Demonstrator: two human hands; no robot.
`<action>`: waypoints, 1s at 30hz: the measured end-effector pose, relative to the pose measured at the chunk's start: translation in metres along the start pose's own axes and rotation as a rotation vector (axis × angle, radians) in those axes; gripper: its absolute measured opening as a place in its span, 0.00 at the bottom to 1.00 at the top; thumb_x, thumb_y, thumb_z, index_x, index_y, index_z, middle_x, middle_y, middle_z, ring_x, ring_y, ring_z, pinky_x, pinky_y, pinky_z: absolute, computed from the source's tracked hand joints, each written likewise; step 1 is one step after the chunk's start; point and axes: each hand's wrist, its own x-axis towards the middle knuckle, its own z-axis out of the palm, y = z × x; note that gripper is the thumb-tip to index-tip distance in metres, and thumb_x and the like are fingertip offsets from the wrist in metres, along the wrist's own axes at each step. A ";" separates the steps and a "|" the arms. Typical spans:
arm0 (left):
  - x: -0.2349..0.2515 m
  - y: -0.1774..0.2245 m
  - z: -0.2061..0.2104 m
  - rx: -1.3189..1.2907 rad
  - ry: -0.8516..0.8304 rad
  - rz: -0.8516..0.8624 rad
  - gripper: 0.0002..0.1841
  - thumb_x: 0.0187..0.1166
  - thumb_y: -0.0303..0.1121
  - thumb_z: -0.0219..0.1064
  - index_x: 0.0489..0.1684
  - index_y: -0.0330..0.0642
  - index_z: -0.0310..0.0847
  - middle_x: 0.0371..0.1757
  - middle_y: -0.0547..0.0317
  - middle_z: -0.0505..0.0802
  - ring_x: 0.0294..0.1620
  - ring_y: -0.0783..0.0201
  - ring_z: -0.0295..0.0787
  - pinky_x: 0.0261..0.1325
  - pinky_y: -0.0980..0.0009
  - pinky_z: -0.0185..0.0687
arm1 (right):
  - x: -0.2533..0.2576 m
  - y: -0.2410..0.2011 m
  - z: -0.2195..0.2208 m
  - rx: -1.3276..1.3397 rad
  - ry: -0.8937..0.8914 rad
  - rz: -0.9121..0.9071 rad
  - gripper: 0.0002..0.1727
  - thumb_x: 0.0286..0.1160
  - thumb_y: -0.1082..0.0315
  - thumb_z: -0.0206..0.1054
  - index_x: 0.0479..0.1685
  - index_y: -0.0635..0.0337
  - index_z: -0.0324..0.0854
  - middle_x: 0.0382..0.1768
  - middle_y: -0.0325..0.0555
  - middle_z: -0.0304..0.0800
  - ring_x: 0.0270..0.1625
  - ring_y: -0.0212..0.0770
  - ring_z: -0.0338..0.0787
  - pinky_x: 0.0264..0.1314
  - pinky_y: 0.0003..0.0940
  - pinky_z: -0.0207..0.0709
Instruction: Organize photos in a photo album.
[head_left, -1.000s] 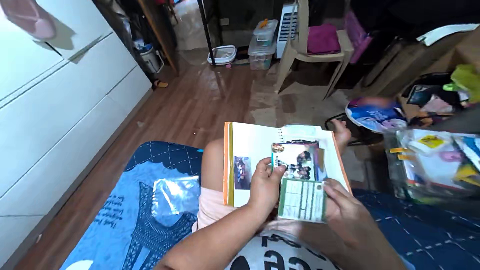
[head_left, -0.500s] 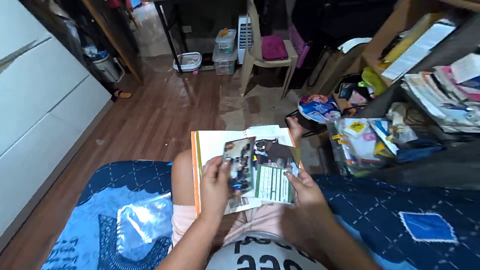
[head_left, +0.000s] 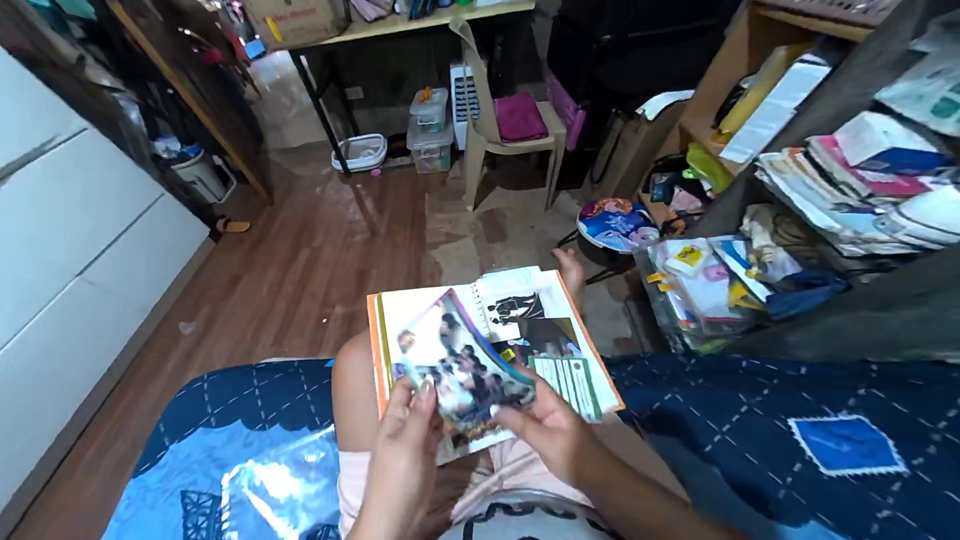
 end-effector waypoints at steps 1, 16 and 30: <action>-0.004 0.000 -0.012 0.130 -0.033 0.139 0.19 0.84 0.32 0.61 0.71 0.37 0.68 0.51 0.65 0.94 0.51 0.71 0.93 0.57 0.68 0.91 | 0.004 0.002 -0.005 -0.007 0.085 -0.014 0.22 0.82 0.71 0.63 0.74 0.65 0.70 0.45 0.35 0.95 0.46 0.29 0.94 0.53 0.32 0.90; -0.005 -0.046 -0.272 1.695 -0.008 0.086 0.53 0.54 0.50 0.88 0.82 0.29 0.69 0.71 0.12 0.77 0.73 0.12 0.70 0.69 0.15 0.57 | 0.001 -0.042 -0.154 0.207 1.010 -0.123 0.08 0.90 0.76 0.50 0.57 0.55 0.69 0.33 0.35 0.88 0.31 0.30 0.92 0.39 0.27 0.91; 0.022 0.032 -0.225 1.003 0.217 -0.091 0.23 0.76 0.37 0.68 0.65 0.33 0.71 0.33 0.65 0.81 0.23 0.78 0.73 0.27 0.75 0.74 | -0.002 -0.039 -0.153 0.183 0.977 -0.116 0.08 0.89 0.75 0.50 0.58 0.56 0.69 0.35 0.36 0.89 0.33 0.30 0.92 0.42 0.28 0.91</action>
